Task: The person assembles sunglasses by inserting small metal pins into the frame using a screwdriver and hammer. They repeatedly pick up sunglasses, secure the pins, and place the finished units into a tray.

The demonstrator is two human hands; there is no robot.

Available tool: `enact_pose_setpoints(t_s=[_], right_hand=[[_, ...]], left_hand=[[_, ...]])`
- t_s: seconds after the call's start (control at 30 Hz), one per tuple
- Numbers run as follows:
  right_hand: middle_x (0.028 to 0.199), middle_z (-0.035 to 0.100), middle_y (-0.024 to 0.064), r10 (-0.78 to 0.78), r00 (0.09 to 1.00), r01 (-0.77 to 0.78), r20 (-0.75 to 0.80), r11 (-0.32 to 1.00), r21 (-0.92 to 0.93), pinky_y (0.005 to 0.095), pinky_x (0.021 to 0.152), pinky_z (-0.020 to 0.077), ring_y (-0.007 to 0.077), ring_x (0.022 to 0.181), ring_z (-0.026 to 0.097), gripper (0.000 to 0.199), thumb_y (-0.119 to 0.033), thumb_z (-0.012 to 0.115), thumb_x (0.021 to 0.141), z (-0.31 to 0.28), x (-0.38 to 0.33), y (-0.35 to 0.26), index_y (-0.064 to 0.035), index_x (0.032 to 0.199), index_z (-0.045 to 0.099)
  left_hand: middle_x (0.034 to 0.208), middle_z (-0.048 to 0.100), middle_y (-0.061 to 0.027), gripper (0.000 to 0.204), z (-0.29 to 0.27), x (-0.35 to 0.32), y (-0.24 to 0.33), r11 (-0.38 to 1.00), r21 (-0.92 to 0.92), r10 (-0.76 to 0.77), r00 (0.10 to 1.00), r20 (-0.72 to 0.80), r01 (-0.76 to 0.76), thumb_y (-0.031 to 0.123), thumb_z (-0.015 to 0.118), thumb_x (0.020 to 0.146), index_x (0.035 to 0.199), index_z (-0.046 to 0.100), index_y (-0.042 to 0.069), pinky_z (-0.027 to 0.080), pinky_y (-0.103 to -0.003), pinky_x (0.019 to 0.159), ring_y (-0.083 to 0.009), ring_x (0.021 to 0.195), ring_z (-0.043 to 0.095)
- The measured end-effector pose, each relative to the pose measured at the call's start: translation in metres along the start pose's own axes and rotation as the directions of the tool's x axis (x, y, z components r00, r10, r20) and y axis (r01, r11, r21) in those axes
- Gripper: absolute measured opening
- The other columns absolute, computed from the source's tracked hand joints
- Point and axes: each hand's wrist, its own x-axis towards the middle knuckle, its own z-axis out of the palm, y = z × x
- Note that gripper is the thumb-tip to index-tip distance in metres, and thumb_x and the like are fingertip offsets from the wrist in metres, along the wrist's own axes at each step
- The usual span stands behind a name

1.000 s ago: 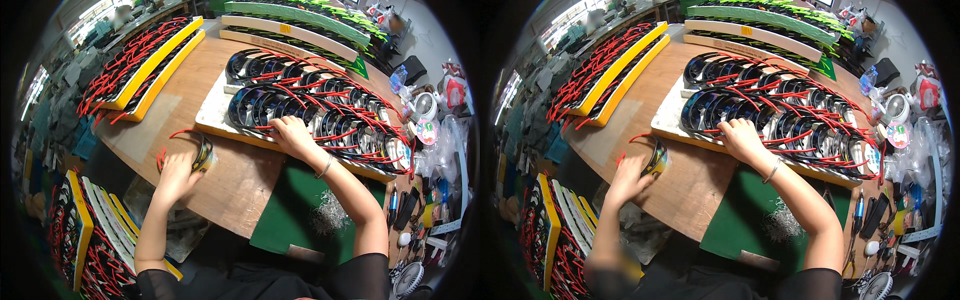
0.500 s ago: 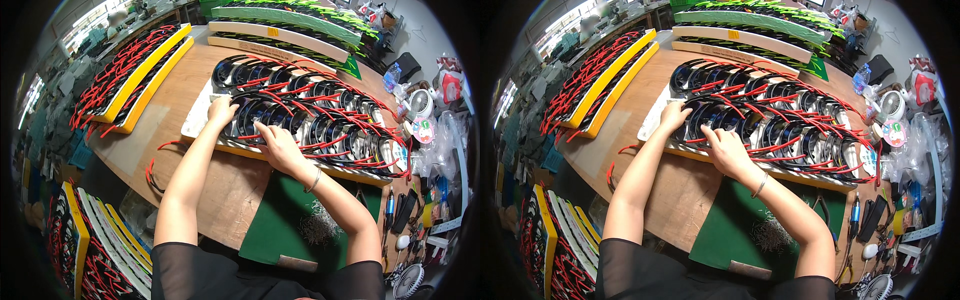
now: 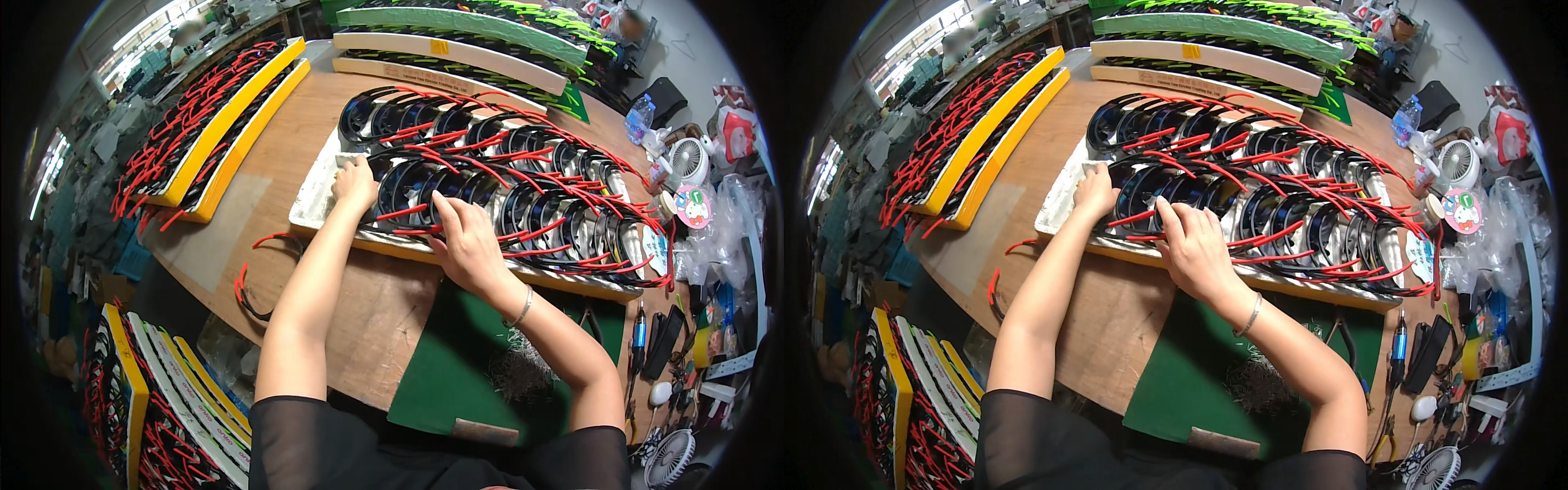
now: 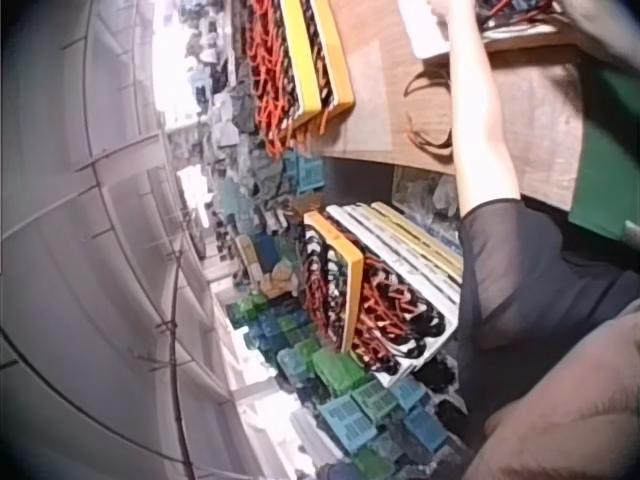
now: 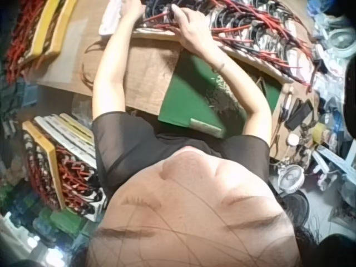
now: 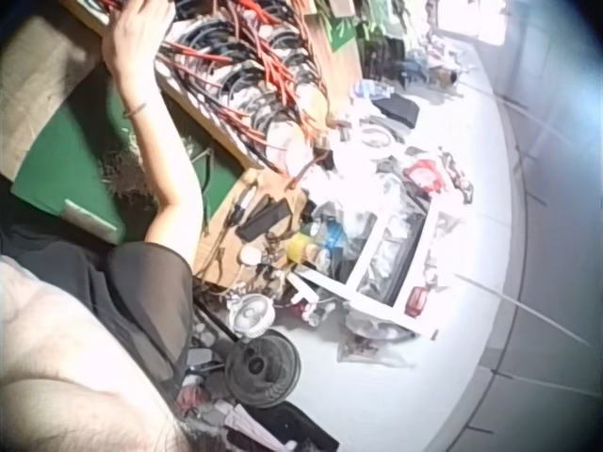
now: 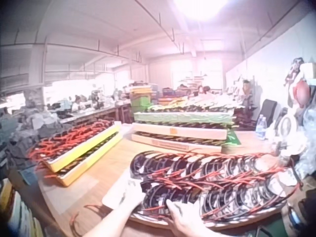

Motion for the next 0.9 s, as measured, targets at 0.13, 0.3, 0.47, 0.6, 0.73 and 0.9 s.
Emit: enact_pose_setpoints(t_s=[0.13, 0.3, 0.47, 0.6, 0.73, 0.9], right_hand=[[0.11, 0.045, 0.0162, -0.014, 1.0, 0.015, -0.005, 0.998, 0.062, 0.0425, 0.087, 0.037, 0.0313, 0.095, 0.047, 0.068, -0.006, 0.068, 0.064, -0.022, -0.011, -0.02, -0.0012, 0.125, 0.038], [0.112, 0.047, 0.0184, 0.071, 0.971, -0.107, 0.229, 0.983, 0.149, 0.0384, 0.085, 0.0425, 0.0341, 0.1, 0.049, 0.065, -0.003, 0.07, 0.063, -0.091, -0.069, -0.038, -0.0022, 0.123, 0.043], [0.108, 0.047, 0.0186, 0.25, 0.85, -0.399, 0.463, 0.88, 0.259, 0.0355, 0.073, 0.0484, 0.0335, 0.088, 0.055, 0.048, -0.005, 0.065, 0.072, -0.135, -0.129, -0.045, -0.0012, 0.116, 0.045], [0.107, 0.048, 0.0186, 0.134, 0.887, -0.271, 0.442, 0.927, 0.262, 0.0354, 0.073, 0.0479, 0.0337, 0.088, 0.055, 0.043, -0.006, 0.065, 0.072, -0.144, -0.133, -0.06, -0.0012, 0.112, 0.048], [0.107, 0.049, 0.0168, 0.135, 0.862, -0.285, 0.488, 0.926, 0.248, 0.0347, 0.074, 0.0473, 0.0321, 0.088, 0.055, 0.042, -0.007, 0.065, 0.072, -0.162, -0.158, -0.071, -0.0021, 0.11, 0.049], [0.104, 0.052, 0.0147, 0.312, 0.808, -0.453, 0.5, 0.872, 0.188, 0.0333, 0.073, 0.0477, 0.0294, 0.085, 0.057, 0.035, -0.008, 0.065, 0.074, -0.19, -0.21, -0.064, -0.0026, 0.106, 0.053]], left_hand=[[0.107, 0.054, -0.0257, 0.056, -0.001, 0.02, -0.053, 0.918, -0.397, 0.025, 1.0, 0.0, -0.023, 0.034, 0.064, 0.073, 0.108, 0.046, -0.004, 0.043, -0.043, 0.086, -0.0384, 0.098, 0.054], [0.099, 0.057, -0.0217, 0.042, -0.062, -0.083, -0.09, 0.751, -0.607, 0.19, 0.965, -0.18, -0.261, 0.026, 0.059, 0.081, 0.11, 0.05, -0.002, 0.044, -0.039, 0.078, -0.0308, 0.088, 0.057], [0.103, 0.056, -0.0167, 0.035, -0.069, -0.208, -0.111, 0.977, -0.141, 0.147, 0.985, -0.095, -0.159, 0.021, 0.064, 0.075, 0.103, 0.054, 0.001, 0.041, -0.04, 0.083, -0.0325, 0.096, 0.053], [0.112, 0.052, -0.0157, 0.026, -0.044, -0.218, -0.114, 0.987, 0.058, 0.16, 0.965, -0.208, -0.151, 0.016, 0.064, 0.074, 0.094, 0.055, 0.002, 0.038, -0.044, 0.085, -0.0333, 0.099, 0.05], [0.113, 0.052, -0.0151, 0.02, -0.072, -0.234, -0.12, 0.989, 0.04, 0.147, 0.949, -0.277, -0.142, 0.009, 0.061, 0.073, 0.091, 0.056, 0.002, 0.035, -0.043, 0.089, -0.0299, 0.103, 0.049], [0.088, 0.062, -0.0097, 0.017, -0.134, -0.262, -0.055, 0.879, -0.144, 0.362, 0.832, -0.421, -0.455, -0.002, 0.057, 0.07, 0.086, 0.059, 0.003, 0.038, -0.038, 0.085, -0.0266, 0.086, 0.057]])
